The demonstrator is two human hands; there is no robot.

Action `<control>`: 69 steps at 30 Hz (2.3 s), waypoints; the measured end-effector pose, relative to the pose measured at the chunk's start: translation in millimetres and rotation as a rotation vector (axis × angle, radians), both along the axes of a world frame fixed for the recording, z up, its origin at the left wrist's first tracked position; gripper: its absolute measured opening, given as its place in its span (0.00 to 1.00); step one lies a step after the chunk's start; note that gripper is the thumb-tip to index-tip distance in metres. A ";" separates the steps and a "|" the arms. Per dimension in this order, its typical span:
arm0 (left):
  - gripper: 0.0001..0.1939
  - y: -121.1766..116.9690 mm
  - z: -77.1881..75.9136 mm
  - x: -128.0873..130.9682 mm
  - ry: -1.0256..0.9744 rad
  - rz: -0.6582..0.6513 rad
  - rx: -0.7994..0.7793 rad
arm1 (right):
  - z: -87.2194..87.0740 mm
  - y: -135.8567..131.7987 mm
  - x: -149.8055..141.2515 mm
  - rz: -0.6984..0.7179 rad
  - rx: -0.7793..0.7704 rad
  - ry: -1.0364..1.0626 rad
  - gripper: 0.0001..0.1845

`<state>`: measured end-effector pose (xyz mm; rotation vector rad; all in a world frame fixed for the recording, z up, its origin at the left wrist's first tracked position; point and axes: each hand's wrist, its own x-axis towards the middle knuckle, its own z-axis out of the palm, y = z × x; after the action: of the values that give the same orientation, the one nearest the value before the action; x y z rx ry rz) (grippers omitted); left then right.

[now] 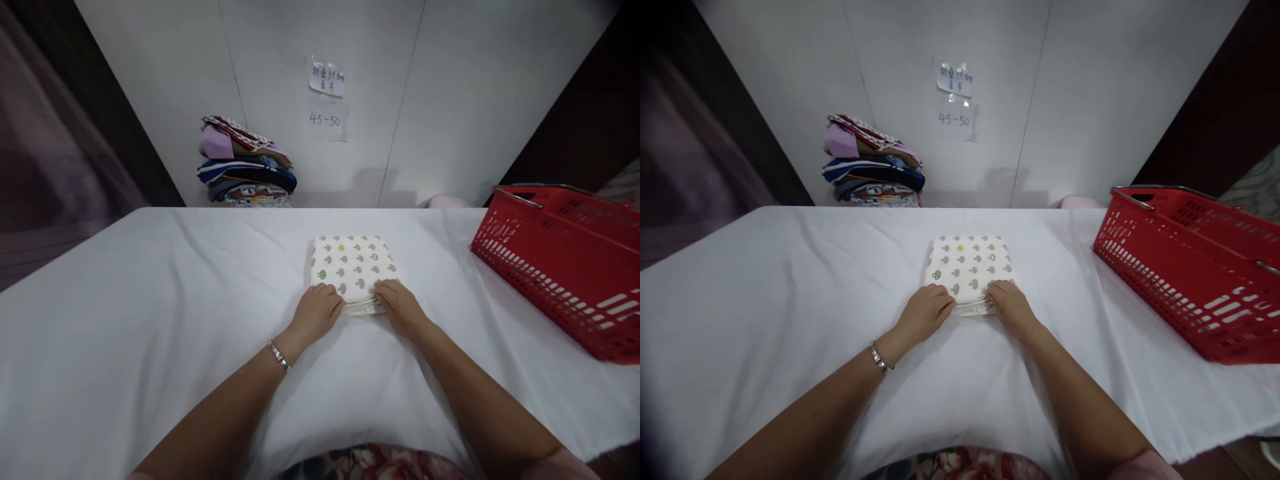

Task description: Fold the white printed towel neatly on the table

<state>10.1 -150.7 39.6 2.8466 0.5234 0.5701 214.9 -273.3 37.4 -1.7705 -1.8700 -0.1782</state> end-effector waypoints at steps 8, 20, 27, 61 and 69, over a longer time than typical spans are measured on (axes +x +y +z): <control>0.11 -1.6 2.6 1.8 -0.096 0.020 -0.018 | 8.5 -3.2 -1.7 0.046 -0.037 -0.012 0.13; 0.12 -1.1 2.8 -0.2 -0.092 -0.041 0.155 | 14.5 -6.7 -5.6 0.053 -0.050 -0.081 0.12; 0.14 0.8 5.6 -1.8 -0.017 -0.090 0.151 | 15.4 -8.6 -5.5 0.081 -0.049 -0.067 0.11; 0.06 14.6 17.5 -20.5 0.076 -0.072 -0.078 | 3.8 -6.5 -19.9 0.184 -0.050 -0.067 0.16; 0.06 14.2 34.8 -54.2 0.084 0.162 -0.273 | -0.8 -5.9 -15.6 0.182 -0.050 0.012 0.15</control>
<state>-44.1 -136.5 74.3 2.5925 0.7869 0.3720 199.3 -279.2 36.6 -1.6185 -2.0305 -0.0521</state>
